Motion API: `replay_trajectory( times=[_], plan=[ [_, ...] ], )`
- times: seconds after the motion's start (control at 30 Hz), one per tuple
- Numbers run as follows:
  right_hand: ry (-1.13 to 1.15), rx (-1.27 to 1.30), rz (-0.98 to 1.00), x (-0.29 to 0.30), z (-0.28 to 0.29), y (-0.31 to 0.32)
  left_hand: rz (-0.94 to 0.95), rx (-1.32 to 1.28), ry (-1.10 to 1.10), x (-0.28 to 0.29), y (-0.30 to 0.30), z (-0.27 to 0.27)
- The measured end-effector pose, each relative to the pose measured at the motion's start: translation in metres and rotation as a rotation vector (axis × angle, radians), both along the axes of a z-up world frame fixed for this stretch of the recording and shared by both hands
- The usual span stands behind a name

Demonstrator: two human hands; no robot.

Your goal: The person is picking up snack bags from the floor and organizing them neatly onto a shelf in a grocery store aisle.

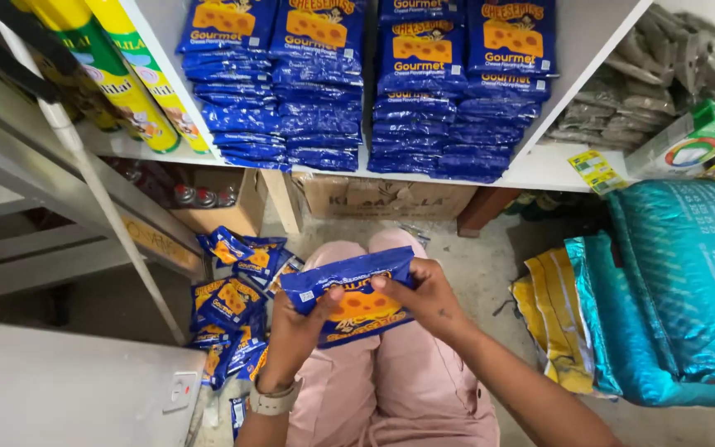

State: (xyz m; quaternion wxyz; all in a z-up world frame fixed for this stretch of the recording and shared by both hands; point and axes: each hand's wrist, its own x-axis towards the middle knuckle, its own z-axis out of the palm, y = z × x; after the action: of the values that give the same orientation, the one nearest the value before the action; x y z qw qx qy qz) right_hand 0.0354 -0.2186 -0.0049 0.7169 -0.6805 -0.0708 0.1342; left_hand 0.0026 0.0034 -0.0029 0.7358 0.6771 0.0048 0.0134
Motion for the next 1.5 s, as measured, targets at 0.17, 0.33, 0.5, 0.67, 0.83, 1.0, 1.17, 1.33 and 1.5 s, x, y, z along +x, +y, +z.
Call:
replay_trajectory(
  times=[0.17, 0.33, 0.5, 0.67, 0.83, 1.0, 1.17, 1.33, 1.5],
  plan=[
    [-0.103, -0.001, -0.028, -0.001, 0.009, 0.006, 0.026, -0.120, 0.068, -0.003, 0.003, -0.036],
    [-0.085, 0.002, 0.034, 0.005, 0.021, 0.001, -0.230, -0.488, 0.112, -0.013, 0.026, -0.021],
    [-0.275, -0.363, 0.217, 0.007, 0.038, 0.007, -0.639, -0.745, 0.330, -0.017, 0.039, -0.029],
    [-0.483, -0.599, 0.385, 0.007, 0.052, 0.027, -0.503, -0.240, 0.248, -0.022, 0.024, -0.049],
    [-0.594, -0.718, 0.448, 0.008, 0.047, 0.031, -0.365, 0.090, -0.003, -0.032, 0.011, -0.030],
    [-0.745, -0.579, 0.147, 0.022, 0.018, 0.020, -0.101, 0.217, -0.048, -0.036, 0.008, -0.007],
    [-0.424, -0.272, 0.120, 0.032, 0.002, 0.000, 0.052, 0.133, -0.099, -0.037, 0.016, -0.021],
    [0.158, 0.017, 0.387, 0.021, -0.014, 0.003, 0.232, -0.063, -0.008, -0.030, 0.011, -0.058],
    [0.083, -0.264, 0.396, 0.021, 0.018, 0.010, 0.298, -0.491, 0.074, -0.027, 0.035, -0.101]
  ],
)
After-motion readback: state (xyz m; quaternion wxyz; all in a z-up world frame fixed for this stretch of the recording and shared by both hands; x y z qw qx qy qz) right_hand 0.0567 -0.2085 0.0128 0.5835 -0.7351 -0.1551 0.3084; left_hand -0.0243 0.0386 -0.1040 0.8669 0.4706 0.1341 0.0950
